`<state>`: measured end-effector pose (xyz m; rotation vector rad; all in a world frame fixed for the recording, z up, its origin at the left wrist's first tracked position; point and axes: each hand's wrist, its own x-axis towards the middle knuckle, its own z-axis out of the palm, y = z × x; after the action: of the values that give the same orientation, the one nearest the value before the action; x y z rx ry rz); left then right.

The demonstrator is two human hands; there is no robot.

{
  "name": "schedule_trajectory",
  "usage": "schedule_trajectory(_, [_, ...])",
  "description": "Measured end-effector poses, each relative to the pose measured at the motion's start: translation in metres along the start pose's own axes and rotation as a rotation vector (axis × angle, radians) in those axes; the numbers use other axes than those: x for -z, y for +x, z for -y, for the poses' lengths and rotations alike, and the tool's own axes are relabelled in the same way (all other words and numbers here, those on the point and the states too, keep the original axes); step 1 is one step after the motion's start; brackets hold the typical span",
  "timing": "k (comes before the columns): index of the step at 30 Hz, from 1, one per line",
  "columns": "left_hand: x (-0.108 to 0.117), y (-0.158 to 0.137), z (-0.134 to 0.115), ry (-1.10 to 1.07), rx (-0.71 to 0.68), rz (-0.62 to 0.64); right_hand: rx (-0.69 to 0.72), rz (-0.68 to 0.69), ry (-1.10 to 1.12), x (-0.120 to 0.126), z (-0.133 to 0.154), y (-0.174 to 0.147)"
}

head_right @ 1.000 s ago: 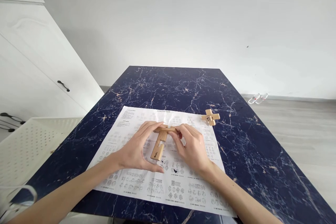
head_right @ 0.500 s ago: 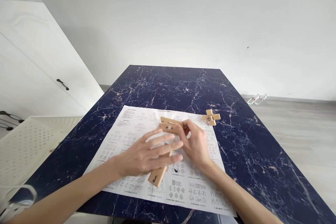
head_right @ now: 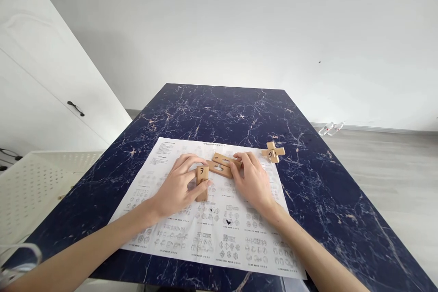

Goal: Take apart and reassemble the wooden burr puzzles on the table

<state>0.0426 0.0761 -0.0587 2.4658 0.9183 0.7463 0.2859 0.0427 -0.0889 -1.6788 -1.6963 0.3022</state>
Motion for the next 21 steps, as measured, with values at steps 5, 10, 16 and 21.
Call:
schedule_trajectory(5, [-0.0022, -0.001, -0.0016, 0.05, -0.017, 0.072, 0.085, 0.081, 0.062, -0.0036, 0.0006, -0.0027])
schedule_trajectory(10, [-0.0001, -0.0035, -0.0007, 0.048, -0.175, 0.153, 0.107, 0.087, 0.105, -0.0033, -0.002, -0.0014])
schedule_trajectory(16, [0.0049, -0.0009, 0.0034, -0.001, -0.202, 0.224, 0.108, 0.103, 0.122, -0.0025, -0.0035, -0.0012])
schedule_trajectory(21, [-0.0009, -0.0002, 0.0077, 0.012, -0.048, 0.098, 0.13, 0.122, 0.142, -0.0019, -0.0002, -0.0028])
